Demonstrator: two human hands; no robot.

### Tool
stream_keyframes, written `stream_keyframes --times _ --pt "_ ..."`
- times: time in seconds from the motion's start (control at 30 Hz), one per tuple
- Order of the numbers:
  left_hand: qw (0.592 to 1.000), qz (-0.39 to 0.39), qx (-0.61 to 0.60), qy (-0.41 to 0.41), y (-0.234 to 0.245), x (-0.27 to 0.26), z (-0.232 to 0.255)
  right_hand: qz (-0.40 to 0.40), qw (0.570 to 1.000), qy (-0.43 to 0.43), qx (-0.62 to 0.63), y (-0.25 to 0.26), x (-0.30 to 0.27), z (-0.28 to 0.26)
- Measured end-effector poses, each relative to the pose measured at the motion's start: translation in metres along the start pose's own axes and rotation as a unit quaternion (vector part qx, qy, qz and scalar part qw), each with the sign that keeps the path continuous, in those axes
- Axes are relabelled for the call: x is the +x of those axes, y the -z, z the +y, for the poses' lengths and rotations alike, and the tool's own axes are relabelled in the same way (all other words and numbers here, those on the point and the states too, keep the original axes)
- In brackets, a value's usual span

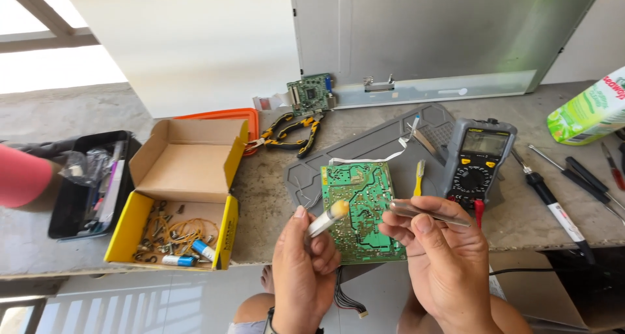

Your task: The person applies flux to a green circuit board using a syringe and tweezers. They then use a soldering iron to work on the board's components, followed by applying more flux.

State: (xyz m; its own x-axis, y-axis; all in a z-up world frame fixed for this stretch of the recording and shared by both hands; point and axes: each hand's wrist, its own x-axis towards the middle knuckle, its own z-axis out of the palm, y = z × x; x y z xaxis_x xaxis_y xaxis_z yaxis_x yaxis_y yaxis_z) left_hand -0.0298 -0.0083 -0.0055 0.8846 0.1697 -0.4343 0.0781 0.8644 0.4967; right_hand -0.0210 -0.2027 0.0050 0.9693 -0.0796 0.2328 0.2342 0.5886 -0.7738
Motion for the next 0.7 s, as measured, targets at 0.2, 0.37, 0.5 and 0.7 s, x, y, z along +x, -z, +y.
stream_keyframes --times 0.2,0.37,0.5,0.7 --pt "0.997 -0.02 -0.001 -0.079 -0.009 -0.009 0.004 0.006 0.995 -0.049 0.09 -0.023 -0.006 0.008" --pt "0.999 0.001 -0.003 -0.053 -0.006 -0.011 0.008 0.021 0.985 -0.095 0.144 -0.035 -0.004 0.014" --pt "0.999 0.002 -0.009 -0.032 -0.005 -0.014 0.01 0.032 0.98 -0.117 0.157 -0.045 -0.008 0.021" --pt "1.0 -0.003 -0.01 -0.026 -0.003 -0.011 0.008 0.04 0.978 -0.126 0.159 -0.046 -0.009 0.023"
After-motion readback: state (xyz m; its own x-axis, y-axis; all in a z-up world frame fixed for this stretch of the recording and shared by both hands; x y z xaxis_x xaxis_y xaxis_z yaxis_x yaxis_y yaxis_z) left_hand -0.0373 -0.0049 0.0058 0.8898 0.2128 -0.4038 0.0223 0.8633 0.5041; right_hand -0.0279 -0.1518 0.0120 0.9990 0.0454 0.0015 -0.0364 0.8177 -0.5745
